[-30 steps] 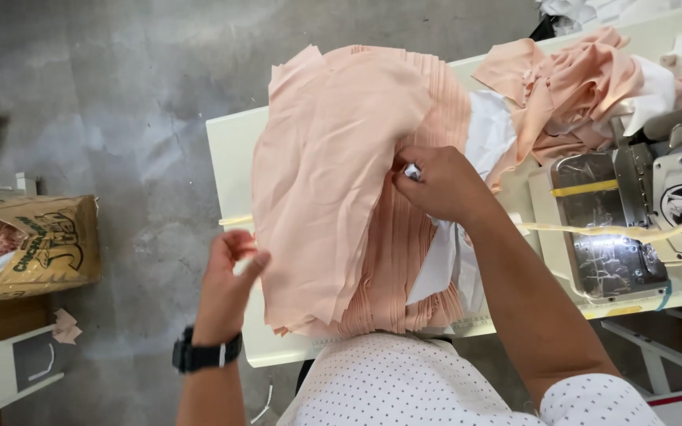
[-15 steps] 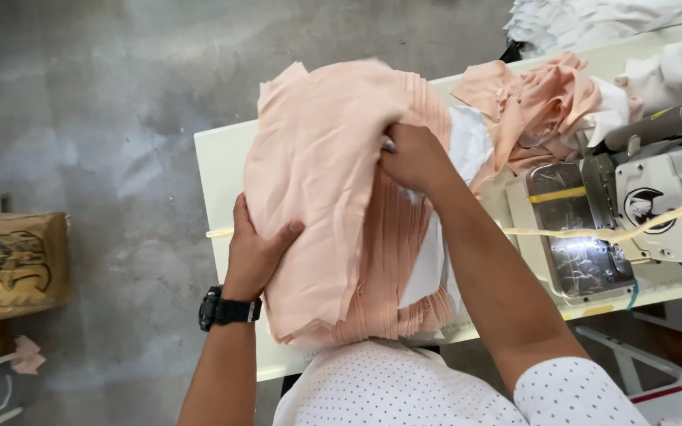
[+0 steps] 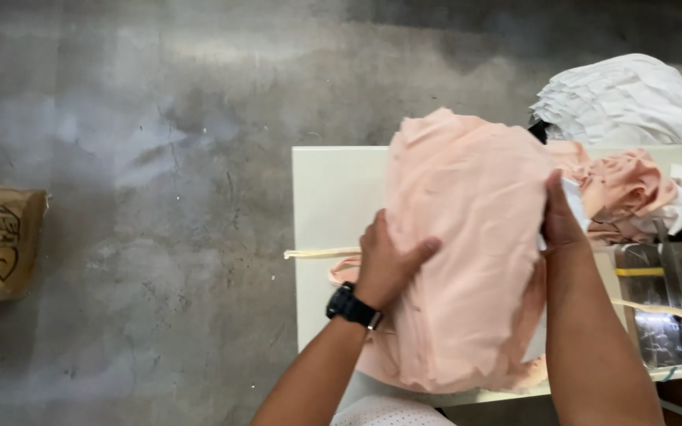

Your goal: Untying and organizing bundles of fabric pieces at a sewing workstation

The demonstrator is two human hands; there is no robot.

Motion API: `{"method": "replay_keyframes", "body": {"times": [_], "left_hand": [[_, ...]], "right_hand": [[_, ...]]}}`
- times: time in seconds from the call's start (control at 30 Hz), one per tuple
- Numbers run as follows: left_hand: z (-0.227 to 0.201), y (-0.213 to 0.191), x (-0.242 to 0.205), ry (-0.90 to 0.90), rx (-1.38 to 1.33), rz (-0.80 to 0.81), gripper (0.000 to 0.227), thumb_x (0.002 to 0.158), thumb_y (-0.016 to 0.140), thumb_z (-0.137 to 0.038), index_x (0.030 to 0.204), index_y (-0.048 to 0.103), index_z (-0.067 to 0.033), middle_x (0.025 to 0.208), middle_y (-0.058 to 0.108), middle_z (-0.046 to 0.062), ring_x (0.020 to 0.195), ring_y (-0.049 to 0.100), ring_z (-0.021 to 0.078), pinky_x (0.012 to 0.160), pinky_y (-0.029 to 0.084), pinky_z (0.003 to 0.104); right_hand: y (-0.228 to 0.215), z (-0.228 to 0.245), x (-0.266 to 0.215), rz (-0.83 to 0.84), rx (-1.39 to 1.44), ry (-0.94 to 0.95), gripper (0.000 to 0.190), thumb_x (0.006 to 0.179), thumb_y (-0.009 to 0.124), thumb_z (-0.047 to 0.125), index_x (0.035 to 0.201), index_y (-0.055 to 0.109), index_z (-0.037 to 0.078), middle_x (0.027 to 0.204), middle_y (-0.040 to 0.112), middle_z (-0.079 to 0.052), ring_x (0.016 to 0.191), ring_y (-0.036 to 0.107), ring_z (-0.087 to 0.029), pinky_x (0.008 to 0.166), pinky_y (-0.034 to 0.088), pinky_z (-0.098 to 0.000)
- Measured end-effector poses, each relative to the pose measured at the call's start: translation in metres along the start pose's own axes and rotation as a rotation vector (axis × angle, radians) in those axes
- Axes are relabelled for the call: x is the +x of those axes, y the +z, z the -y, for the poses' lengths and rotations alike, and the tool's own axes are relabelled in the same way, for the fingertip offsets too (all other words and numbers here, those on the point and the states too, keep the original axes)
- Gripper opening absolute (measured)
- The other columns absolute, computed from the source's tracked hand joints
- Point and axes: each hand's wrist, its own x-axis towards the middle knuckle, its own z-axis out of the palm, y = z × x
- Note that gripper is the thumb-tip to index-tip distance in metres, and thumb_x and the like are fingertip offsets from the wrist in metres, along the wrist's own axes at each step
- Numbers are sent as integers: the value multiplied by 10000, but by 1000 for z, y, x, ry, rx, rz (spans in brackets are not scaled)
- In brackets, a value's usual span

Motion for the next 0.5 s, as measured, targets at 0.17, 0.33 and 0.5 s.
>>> {"method": "replay_keyframes", "body": {"times": [0.17,0.33,0.5], "left_hand": [[5,-3,-3,19,-23,49,1300,577,682,-758,1572,206,-69,1546,352,222,1449,265,383,1169,268,530],[11,-2,-3,96,36,106,1328,619,659,-762,1577,100,-31,1537,293,243,1457,221,402,1187,148,572],[10,-12,-2,108,-44,159,1319,625,708,-705,1576,89,-32,1552,260,233,1473,212,372,1195,206,531]], "right_hand": [[-1,7,-4,-83,-46,-122,902,768,606,705,1488,523,168,1423,616,-25,1299,604,-180,1119,498,-351],[-27,-2,5,-251,-119,-264,725,804,697,513,1439,557,193,1363,633,44,1275,618,-137,1154,504,-303],[-5,18,-11,-310,-199,-350,751,795,741,425,1476,524,195,1352,626,60,1277,622,-150,1139,529,-319]]}}
